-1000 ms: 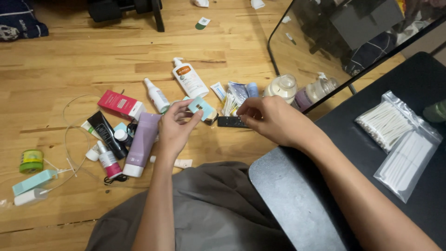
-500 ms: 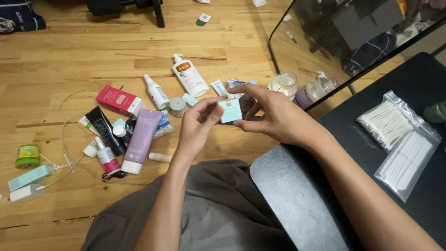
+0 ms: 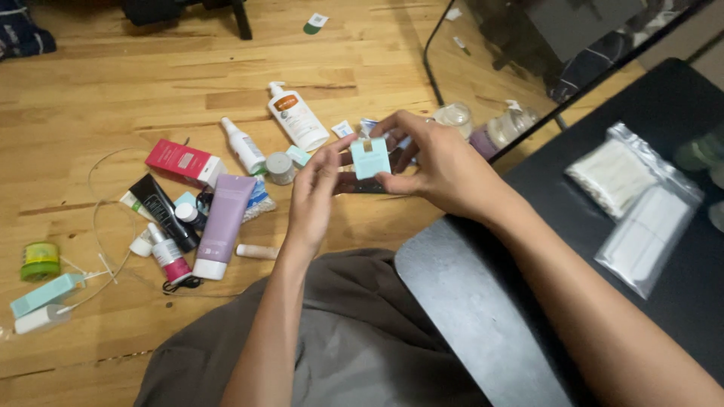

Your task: The recorder is picking up various skincare and cosmetic products from a pile on the floor and placing them onto a black table.

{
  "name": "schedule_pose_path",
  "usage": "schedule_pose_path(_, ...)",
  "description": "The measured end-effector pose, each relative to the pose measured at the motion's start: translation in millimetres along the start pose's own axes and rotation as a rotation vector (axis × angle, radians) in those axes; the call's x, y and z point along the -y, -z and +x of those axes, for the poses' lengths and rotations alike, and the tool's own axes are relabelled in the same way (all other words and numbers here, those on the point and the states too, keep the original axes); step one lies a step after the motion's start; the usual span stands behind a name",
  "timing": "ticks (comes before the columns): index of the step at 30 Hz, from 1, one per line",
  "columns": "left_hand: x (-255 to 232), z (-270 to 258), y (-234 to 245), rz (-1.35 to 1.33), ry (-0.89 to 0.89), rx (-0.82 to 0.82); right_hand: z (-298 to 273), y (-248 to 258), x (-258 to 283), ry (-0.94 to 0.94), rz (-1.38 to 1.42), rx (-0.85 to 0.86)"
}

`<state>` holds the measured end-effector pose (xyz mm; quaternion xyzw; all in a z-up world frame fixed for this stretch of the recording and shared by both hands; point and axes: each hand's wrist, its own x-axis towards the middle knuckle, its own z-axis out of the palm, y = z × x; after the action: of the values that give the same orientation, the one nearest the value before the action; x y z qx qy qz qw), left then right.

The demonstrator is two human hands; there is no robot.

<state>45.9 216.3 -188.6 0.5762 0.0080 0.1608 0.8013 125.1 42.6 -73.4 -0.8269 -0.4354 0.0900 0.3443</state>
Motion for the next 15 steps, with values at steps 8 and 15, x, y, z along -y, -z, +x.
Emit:
schedule_pose_path(8, 1, 4, -23, 0.023, 0.079, 0.046, -13, 13, 8, 0.065, 0.044, -0.371)
schedule_pose_path(15, -51, 11, -82, 0.194, -0.031, 0.261, -75, 64, 5, 0.071, 0.075, -0.626)
